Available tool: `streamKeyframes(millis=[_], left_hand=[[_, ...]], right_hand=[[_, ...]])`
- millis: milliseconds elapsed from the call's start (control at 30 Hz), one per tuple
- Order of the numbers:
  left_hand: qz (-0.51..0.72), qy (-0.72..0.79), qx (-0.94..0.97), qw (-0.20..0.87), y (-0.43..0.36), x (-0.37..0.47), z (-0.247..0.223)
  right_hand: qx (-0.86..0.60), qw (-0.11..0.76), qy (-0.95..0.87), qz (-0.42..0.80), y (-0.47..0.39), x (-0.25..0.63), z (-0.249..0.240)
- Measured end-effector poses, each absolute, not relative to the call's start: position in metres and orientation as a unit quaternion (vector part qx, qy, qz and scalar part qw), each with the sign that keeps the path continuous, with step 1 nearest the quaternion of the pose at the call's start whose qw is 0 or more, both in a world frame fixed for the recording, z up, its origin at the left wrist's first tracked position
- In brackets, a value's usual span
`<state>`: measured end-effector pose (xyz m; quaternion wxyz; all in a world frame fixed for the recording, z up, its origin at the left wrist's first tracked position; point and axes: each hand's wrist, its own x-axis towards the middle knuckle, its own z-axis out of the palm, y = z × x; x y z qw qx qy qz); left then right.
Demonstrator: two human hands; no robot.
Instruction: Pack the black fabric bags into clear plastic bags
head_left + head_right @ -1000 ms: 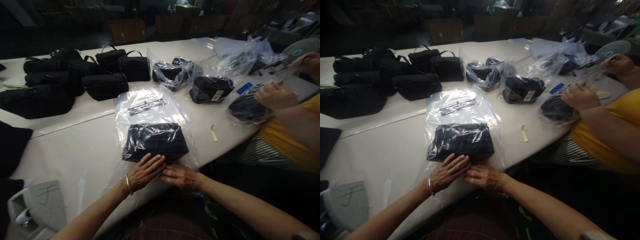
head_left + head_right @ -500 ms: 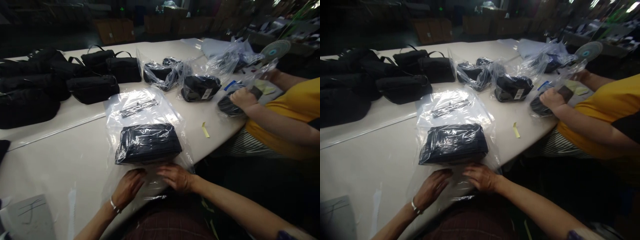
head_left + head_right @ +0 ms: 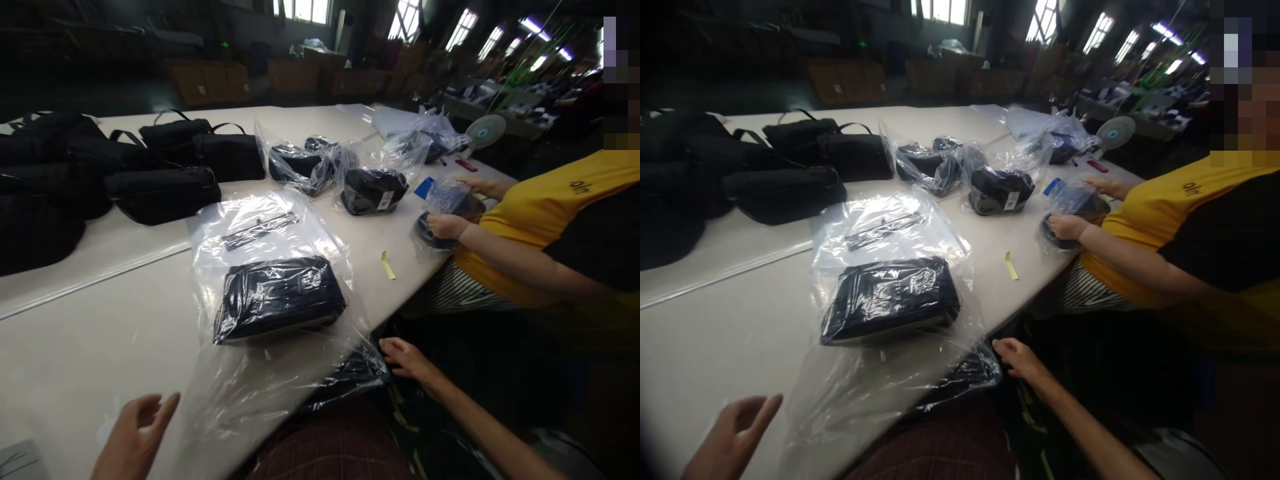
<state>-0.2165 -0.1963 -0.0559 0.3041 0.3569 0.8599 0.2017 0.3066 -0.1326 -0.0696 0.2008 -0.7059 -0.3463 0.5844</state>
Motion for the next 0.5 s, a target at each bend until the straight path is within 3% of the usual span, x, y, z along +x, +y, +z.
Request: streamKeyframes(millis=[100,167,300,500], left_hand=[[0.107,0.812,0.428,0.382,-0.177,-0.2,-0.065],[0.091,0.78,0.465,0.408,-0.176,-0.193,-0.076],[0.196,0.79,0.404,0.417,-0.196,-0.197,-0.089],[0.349,0.786,0.298,0.414,-0.224,-0.197,-0.071]], right_hand=[[-0.627,0.178,-0.265,0.711,-0.132,0.287,-0.087],[-0.607,0.205,-0.244,0.728,-0.134,0.282,-0.094],[-0.609,0.272,-0.227,0.709,-0.134,0.294,-0.097],[-0.66,0.31,-0.249,0.637,-0.139,0.311,-0.091]])
